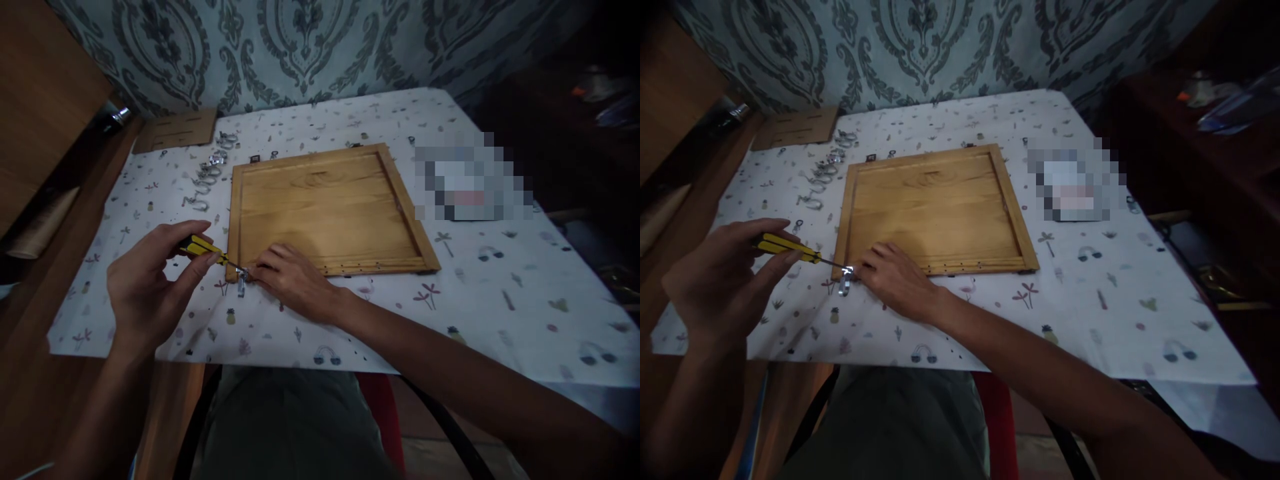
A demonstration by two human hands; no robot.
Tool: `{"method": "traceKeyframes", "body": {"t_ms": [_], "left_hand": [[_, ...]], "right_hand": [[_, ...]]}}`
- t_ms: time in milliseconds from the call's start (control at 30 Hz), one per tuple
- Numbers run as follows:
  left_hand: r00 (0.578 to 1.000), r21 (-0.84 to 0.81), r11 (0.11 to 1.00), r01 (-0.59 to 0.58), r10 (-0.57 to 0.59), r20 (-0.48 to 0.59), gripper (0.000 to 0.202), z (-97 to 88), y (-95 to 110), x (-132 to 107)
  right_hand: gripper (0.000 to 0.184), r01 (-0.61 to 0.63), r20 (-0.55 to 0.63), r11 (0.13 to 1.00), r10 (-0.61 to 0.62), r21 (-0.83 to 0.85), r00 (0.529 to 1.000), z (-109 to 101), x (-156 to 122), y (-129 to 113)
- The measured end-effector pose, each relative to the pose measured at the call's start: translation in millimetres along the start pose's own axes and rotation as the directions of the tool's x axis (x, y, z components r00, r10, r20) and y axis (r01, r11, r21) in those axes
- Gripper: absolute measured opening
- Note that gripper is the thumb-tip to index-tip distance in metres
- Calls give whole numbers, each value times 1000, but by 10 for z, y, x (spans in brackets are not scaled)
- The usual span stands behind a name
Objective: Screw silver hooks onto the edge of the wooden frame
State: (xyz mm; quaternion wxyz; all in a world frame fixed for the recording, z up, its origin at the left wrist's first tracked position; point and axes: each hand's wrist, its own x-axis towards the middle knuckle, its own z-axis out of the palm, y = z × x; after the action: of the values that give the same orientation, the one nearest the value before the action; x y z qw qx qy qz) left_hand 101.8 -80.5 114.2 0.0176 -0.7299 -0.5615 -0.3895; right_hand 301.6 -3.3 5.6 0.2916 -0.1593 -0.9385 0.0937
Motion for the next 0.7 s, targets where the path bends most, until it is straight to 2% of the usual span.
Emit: {"method": "traceKeyframes", "body": {"t_ms": [267, 500, 700], "left_hand": [[998, -53, 998, 46, -45, 36, 39, -5, -3, -13], [999, 66, 997, -43, 45, -24, 32, 13, 30, 18], [997, 21, 997, -77, 76, 11, 40, -14, 19, 54]], "right_hand": [[20, 8, -14, 1000, -8, -21, 1000, 8, 4, -2], [18, 7, -26, 999, -8, -32, 1000, -2, 3, 0], [20, -8, 5, 1000, 8, -7, 1000, 3, 7, 1]]}}
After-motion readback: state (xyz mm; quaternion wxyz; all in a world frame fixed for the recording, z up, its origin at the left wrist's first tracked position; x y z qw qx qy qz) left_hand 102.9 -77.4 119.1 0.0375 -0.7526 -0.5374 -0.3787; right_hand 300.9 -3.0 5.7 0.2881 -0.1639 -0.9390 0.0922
